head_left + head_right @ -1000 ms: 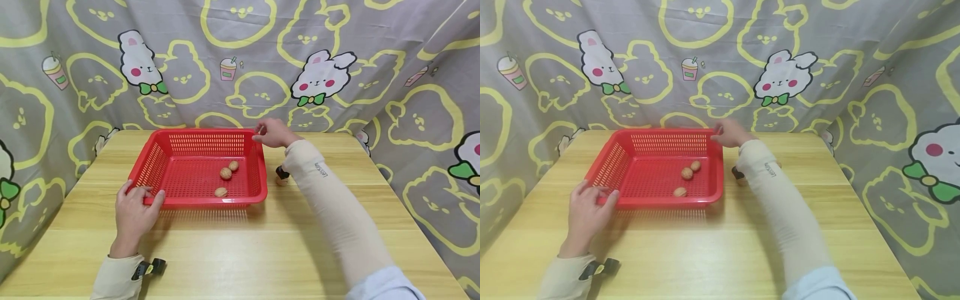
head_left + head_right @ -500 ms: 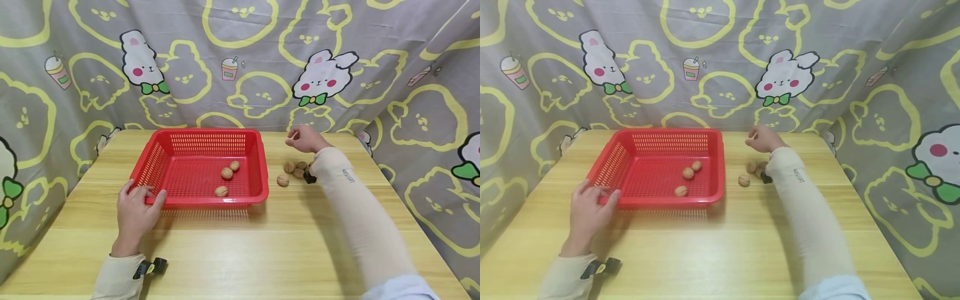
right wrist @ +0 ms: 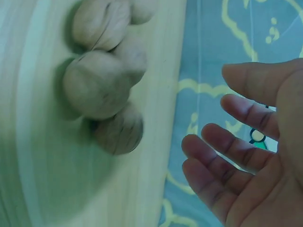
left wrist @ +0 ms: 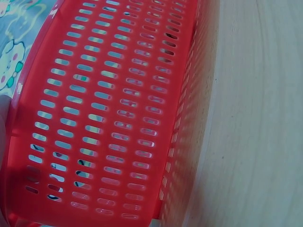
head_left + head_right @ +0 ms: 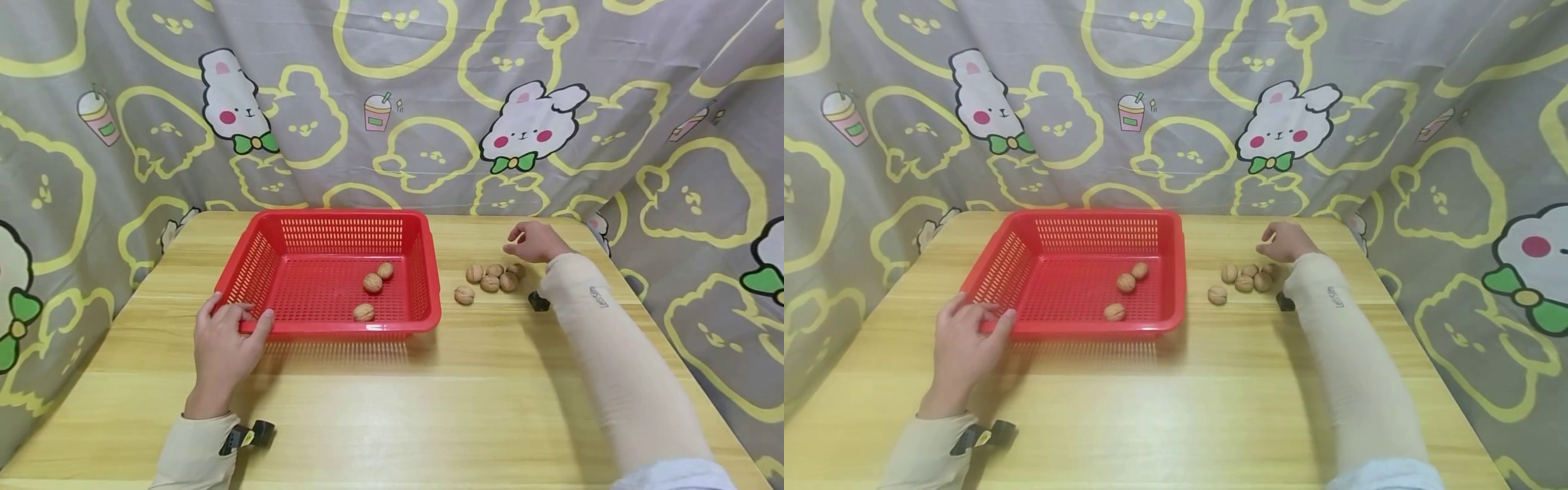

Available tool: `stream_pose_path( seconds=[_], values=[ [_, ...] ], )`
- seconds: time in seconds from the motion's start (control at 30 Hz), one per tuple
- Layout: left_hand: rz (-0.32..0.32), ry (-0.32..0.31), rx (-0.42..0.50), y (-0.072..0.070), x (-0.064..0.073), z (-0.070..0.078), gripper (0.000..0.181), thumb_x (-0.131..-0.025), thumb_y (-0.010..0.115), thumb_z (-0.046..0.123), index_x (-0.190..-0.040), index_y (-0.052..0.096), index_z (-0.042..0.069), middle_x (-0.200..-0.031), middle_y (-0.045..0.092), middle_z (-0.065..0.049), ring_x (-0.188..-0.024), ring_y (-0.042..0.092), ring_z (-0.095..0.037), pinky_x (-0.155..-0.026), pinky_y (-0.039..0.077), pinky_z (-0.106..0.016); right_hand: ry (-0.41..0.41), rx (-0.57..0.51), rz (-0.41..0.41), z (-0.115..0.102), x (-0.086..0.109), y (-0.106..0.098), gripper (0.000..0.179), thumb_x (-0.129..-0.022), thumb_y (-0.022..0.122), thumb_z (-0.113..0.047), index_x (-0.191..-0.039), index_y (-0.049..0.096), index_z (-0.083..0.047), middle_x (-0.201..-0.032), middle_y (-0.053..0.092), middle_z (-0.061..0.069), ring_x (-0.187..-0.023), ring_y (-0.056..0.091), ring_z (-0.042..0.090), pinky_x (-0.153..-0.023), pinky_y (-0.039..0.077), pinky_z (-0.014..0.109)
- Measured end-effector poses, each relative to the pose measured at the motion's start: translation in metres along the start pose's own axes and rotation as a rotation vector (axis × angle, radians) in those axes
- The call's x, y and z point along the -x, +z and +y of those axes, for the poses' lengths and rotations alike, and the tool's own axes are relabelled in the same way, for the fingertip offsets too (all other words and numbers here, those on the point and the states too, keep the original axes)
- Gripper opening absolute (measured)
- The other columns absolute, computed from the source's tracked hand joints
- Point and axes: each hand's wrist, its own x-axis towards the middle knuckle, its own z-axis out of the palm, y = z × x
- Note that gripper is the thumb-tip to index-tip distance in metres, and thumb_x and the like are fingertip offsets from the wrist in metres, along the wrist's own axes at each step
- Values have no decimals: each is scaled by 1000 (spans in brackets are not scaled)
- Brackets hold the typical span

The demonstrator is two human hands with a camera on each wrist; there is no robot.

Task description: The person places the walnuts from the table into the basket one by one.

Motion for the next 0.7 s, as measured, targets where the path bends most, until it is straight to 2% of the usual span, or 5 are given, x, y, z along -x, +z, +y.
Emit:
stream_pose_path(
  seconds=[0.13, 0.33, 0.7],
  values=[
    [-1, -3, 4, -1, 0, 0, 38, -83, 62, 32, -67, 54, -2, -83, 66, -26, -88, 58, -44, -109, 26, -52, 26, 8, -50, 9, 3, 3, 36, -92, 60, -28, -112, 56, 2, -116, 56, 31, -106, 54, 45, -88, 45, 55],
    [-9, -18, 6, -2, -1, 2, 37, -83, 63, 31, -68, 54, -2, -83, 66, -26, -88, 59, -43, -110, 25, -52, 38, -11, -97, 18, 7, 10, 41, -93, 58, -29, -117, 53, 4, -116, 55, 32, -104, 54, 44, -83, 47, 51],
    [-5, -13, 1, -2, -1, 2, 36, -82, 63, 30, -67, 54, -1, -83, 66, -25, -88, 59, -43, -109, 26, -52, 60, -31, -87, 29, 7, 26, 44, -92, 57, -32, -116, 54, 4, -115, 56, 30, -104, 54, 42, -86, 46, 52]
  ],
)
